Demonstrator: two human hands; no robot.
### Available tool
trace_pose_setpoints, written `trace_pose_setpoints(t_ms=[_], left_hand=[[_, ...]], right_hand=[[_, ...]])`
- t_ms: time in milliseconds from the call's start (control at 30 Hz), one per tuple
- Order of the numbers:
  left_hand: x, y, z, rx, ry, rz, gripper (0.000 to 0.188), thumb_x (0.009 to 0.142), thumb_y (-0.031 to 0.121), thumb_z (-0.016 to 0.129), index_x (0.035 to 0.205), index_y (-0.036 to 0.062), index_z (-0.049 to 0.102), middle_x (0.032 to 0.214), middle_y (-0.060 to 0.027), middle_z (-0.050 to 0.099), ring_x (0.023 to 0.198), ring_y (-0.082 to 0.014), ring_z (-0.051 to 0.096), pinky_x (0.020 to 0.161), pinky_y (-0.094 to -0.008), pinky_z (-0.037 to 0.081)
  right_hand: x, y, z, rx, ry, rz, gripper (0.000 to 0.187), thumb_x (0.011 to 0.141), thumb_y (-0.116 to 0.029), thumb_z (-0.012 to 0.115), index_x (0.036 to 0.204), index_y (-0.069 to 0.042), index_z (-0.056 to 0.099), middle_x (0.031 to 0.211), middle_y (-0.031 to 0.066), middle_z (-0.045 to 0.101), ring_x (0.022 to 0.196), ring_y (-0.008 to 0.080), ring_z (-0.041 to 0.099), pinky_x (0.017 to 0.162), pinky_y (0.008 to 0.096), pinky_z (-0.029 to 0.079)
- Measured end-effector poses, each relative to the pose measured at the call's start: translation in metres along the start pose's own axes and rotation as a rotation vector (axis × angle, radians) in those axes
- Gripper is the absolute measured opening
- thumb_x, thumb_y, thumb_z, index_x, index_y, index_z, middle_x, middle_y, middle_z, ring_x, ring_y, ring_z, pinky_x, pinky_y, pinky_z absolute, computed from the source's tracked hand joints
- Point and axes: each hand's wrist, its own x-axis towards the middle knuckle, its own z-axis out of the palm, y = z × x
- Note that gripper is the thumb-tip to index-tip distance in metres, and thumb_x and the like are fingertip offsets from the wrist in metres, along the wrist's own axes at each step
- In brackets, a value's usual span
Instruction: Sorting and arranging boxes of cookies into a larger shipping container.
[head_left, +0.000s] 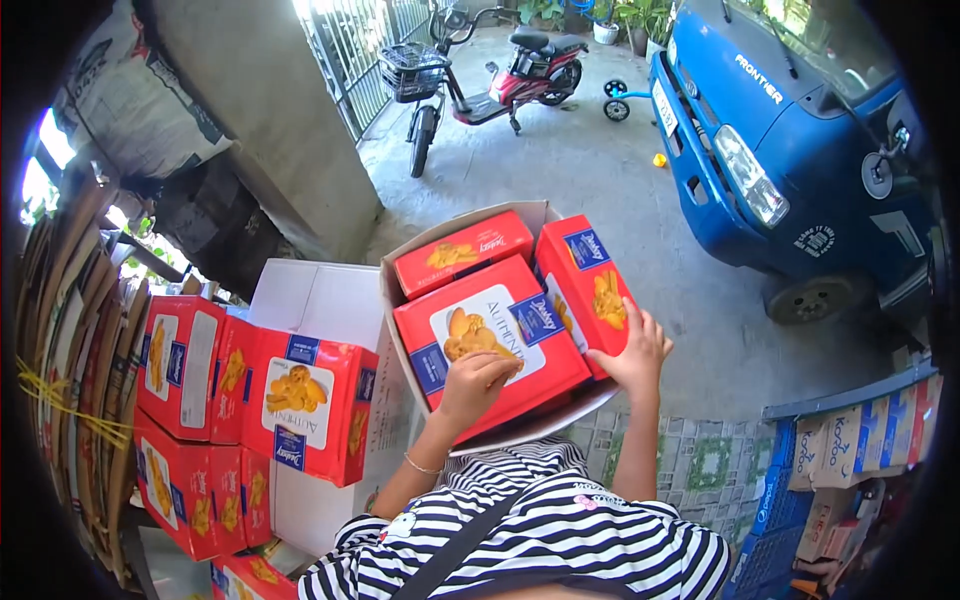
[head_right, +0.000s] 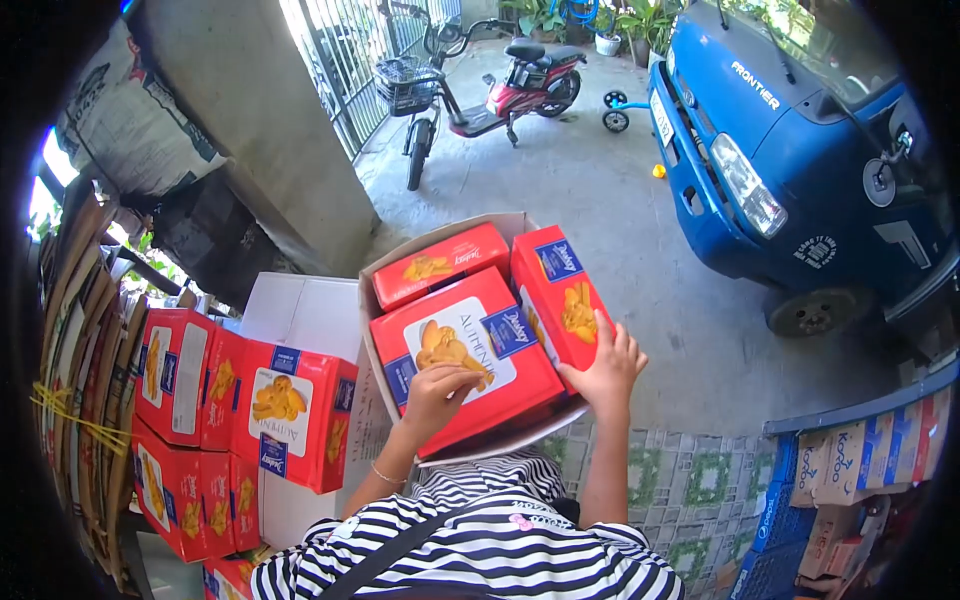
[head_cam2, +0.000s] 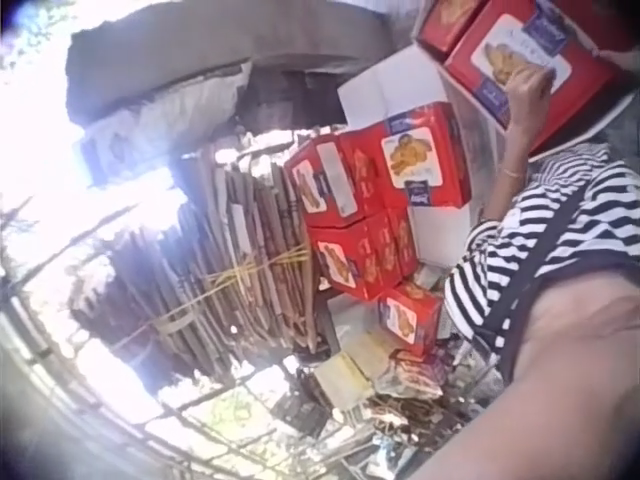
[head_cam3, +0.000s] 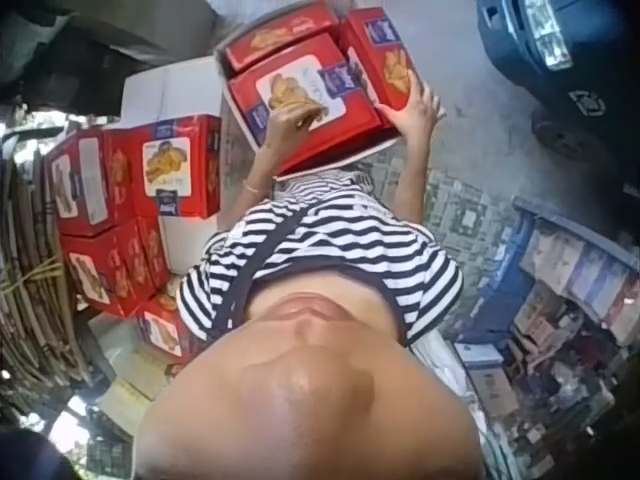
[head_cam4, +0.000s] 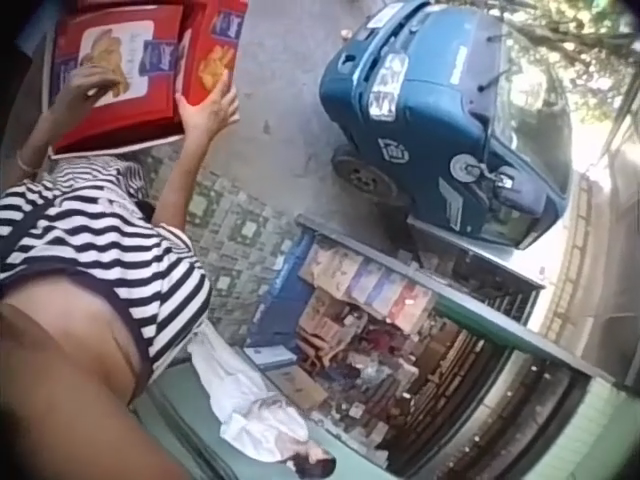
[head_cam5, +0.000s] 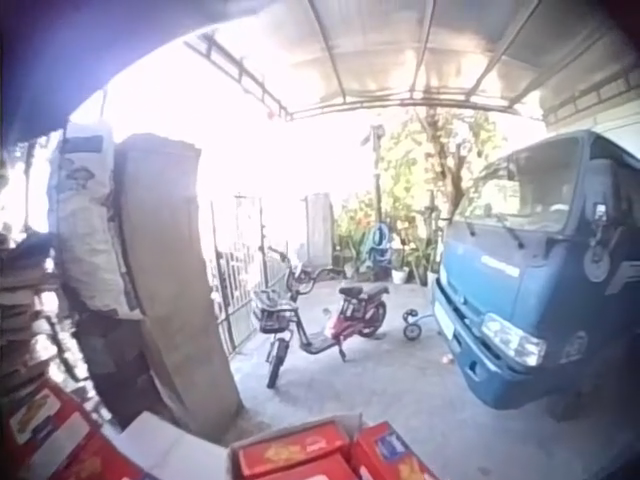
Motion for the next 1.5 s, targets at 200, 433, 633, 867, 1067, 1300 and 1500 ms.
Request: trace_pose_setpoints(t_ms=[200, 433, 633, 867, 1067, 1300, 1500], left_hand=[[-0.018, 0.007, 0.02, 0.005, -0.1, -0.166, 0.01, 0.076, 0.006, 0.066, 0.086, 0.0054, 0.067, 0.076, -0.01, 0.064, 0.069, -0.0264, 0.062, 0.063, -0.0351, 0.049], [-0.067, -0.002, 0.007, -0.455, 0.077, -0.762, 0.01, 0.082, 0.008, 0.066, 0.084, -0.0013, 0.068, 0.065, -0.0041, 0.062, 0.057, -0.0085, 0.057, 0.053, -0.0225, 0.045], [-0.025, -0.02, -0.02, -1.212, 0.503, -0.89, 0.038, 0.097, 0.031, 0.047, 0.066, 0.0094, 0.043, 0.054, 0.0021, 0.037, 0.049, -0.0087, 0.04, 0.048, -0.0225, 0.034], [-0.015, -0.027, -0.03, -1.28, 0.621, -0.821, 0.027, 0.096, 0.029, 0.048, 0.078, 0.0094, 0.051, 0.07, -0.0002, 0.052, 0.069, -0.0129, 0.055, 0.064, -0.0245, 0.047], [-0.049, -0.03, -0.024, -1.307, 0.395, -1.018, 0.027, 0.095, 0.033, 0.049, 0.104, 0.0081, 0.054, 0.094, -0.0058, 0.06, 0.094, -0.0164, 0.059, 0.085, -0.0314, 0.047], [-0.043, -0.048, -0.044, -1.731, 0.761, -0.89, 0.061, 0.091, 0.052, 0.036, 0.133, 0.0076, 0.04, 0.133, -0.0137, 0.048, 0.121, -0.0303, 0.047, 0.102, -0.0479, 0.038], [-0.075, -0.015, -0.086, -1.691, 0.719, -1.03, 0.056, 0.091, 0.042, 0.036, 0.129, 0.0027, 0.046, 0.132, -0.0125, 0.05, 0.121, -0.0279, 0.048, 0.104, -0.0423, 0.034]], right_hand=[[0.026, -0.004, 0.007, 0.015, -0.138, 0.045, 0.107, 0.048, -0.034, 0.084, 0.14, -0.024, 0.031, 0.112, 0.0141, 0.049, 0.105, 0.0335, 0.049, 0.09, 0.0459, 0.038], [0.018, -0.005, 0.014, 0.243, 0.107, -0.004, 0.068, 0.049, -0.024, 0.082, 0.112, -0.02, 0.056, 0.105, 0.0116, 0.056, 0.099, 0.033, 0.055, 0.084, 0.0441, 0.045], [0.033, -0.026, -0.058, 0.368, 0.176, -0.1, 0.065, 0.049, -0.012, 0.08, 0.109, -0.015, 0.055, 0.101, 0.0108, 0.058, 0.095, 0.0321, 0.057, 0.082, 0.0396, 0.047], [0.018, -0.027, -0.128, 0.547, 0.349, -0.263, 0.077, 0.049, -0.006, 0.08, 0.12, -0.003, 0.05, 0.115, 0.0161, 0.055, 0.105, 0.0294, 0.056, 0.091, 0.0382, 0.045], [0.007, -0.041, -0.147, 0.309, 0.468, -0.689, 0.07, 0.053, -0.02, 0.081, 0.114, -0.005, 0.052, 0.121, 0.0199, 0.052, 0.106, 0.0284, 0.054, 0.086, 0.0386, 0.045], [-0.002, -0.081, -0.125, 0.496, 0.541, -0.862, 0.037, 0.075, -0.034, 0.07, 0.097, -0.006, 0.061, 0.074, 0.0065, 0.065, 0.068, 0.0202, 0.063, 0.066, 0.037, 0.051], [0.0, -0.03, -0.04, 0.163, -0.395, 0.086, 0.062, 0.092, -0.047, 0.047, 0.132, -0.001, 0.042, 0.123, 0.0248, 0.053, 0.115, 0.0376, 0.05, 0.097, 0.0416, 0.037]])
